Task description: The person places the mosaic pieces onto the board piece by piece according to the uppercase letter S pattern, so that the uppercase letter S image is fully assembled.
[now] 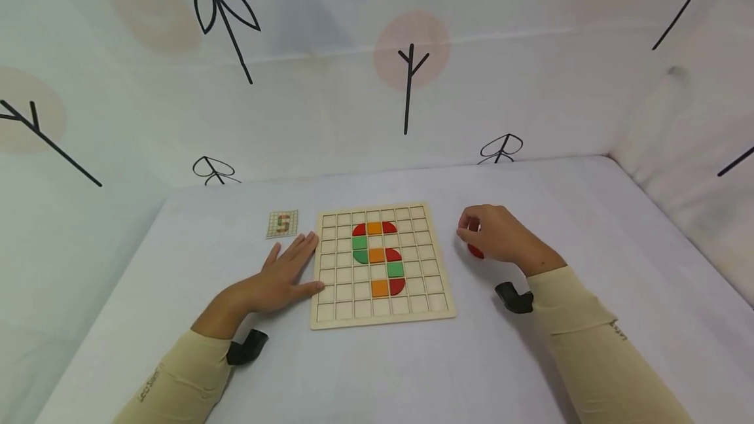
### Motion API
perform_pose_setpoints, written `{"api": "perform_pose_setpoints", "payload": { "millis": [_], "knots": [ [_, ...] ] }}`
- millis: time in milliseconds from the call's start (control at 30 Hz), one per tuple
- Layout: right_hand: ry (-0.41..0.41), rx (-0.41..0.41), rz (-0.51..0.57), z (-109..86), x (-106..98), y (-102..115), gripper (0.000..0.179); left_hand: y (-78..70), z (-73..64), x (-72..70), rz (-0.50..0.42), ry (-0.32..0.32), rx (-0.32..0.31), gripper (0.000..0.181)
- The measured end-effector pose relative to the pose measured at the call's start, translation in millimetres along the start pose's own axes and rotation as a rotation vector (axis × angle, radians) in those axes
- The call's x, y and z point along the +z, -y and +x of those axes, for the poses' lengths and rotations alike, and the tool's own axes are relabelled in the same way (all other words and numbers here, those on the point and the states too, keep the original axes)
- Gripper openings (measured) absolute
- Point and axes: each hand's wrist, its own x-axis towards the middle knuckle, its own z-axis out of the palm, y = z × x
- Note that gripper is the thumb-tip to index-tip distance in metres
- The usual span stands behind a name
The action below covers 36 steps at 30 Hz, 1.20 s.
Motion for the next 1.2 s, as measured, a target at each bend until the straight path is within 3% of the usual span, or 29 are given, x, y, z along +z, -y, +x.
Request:
{"api": "perform_pose_setpoints", "payload": {
  "millis": [500,1200],
  "knots": [
    [0.142,0.063,-0.042,0.1,-8,-22,0.017,-0.8,-1.8,-0.8,-0.012,-0.002,-0.004,0.095],
    [0.192,0.017,-0.057,-2.0,-9,-28,0.019,-1.7,-1.4,-0.7,-0.006,-0.008,-0.007,0.095]
  ]
}}
